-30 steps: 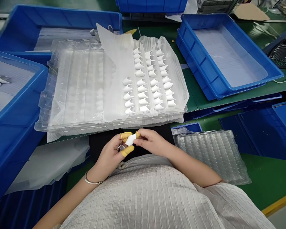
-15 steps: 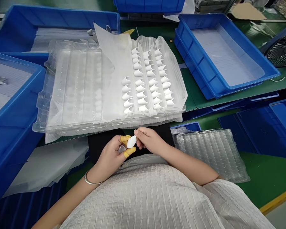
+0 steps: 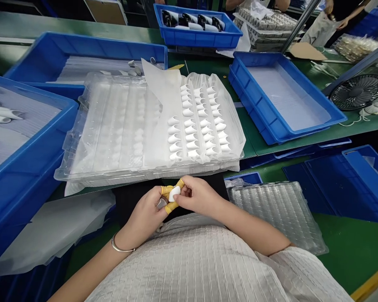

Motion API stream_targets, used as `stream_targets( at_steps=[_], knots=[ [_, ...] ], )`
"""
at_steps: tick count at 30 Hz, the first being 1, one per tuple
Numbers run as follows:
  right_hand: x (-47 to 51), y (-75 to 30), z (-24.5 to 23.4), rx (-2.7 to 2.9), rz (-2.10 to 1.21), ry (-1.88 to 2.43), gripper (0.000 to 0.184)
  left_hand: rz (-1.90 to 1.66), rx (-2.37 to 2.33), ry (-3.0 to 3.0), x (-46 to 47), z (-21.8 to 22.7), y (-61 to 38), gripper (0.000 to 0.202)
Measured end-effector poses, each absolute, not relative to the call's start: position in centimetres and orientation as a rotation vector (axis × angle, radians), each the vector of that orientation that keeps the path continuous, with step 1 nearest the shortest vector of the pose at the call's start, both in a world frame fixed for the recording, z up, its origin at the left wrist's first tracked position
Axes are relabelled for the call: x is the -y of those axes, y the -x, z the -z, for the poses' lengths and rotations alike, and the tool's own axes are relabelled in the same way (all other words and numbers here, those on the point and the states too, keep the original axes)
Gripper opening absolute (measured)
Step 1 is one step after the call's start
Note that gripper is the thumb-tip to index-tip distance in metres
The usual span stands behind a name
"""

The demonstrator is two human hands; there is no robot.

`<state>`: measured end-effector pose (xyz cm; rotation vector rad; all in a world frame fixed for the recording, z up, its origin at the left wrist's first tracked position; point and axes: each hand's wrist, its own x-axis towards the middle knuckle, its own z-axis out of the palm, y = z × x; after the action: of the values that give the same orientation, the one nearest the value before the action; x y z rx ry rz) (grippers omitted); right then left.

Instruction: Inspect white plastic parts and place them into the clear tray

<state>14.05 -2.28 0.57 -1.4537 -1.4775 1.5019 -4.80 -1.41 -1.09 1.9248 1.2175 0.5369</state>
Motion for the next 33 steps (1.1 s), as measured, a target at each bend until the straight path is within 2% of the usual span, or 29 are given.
stream_targets(
  at_steps=[3,14,25,30,33],
  knots=[
    [2.0,-14.2,-1.0,1.577,-1.491,1.456,0.005,-0.54,-1.188,-1.935,1.5,1.0,5.2,0.015],
    [1.7,-13.8,-1.8,1.731,-1.409,1.502,0.014,-0.545,-1.177,-1.957,1.8,1.1,5.8,0.015],
    [1.8,-13.8,-1.1,1.669,-1.439,1.483,0.011,-0.545,-1.193,-1.977,1.9,1.2,5.9,0.014],
    [1.9,-13.4,-1.2,1.693,-1.329,1.52,0.012,-0.531,-1.228,-2.044,1.9,1.3,5.7,0.02],
    [1.8,-13.6,-1.1,1.646,-1.42,1.488,0.012,-0.544,-1.187,-1.911,1.9,1.1,5.5,0.015]
  ],
)
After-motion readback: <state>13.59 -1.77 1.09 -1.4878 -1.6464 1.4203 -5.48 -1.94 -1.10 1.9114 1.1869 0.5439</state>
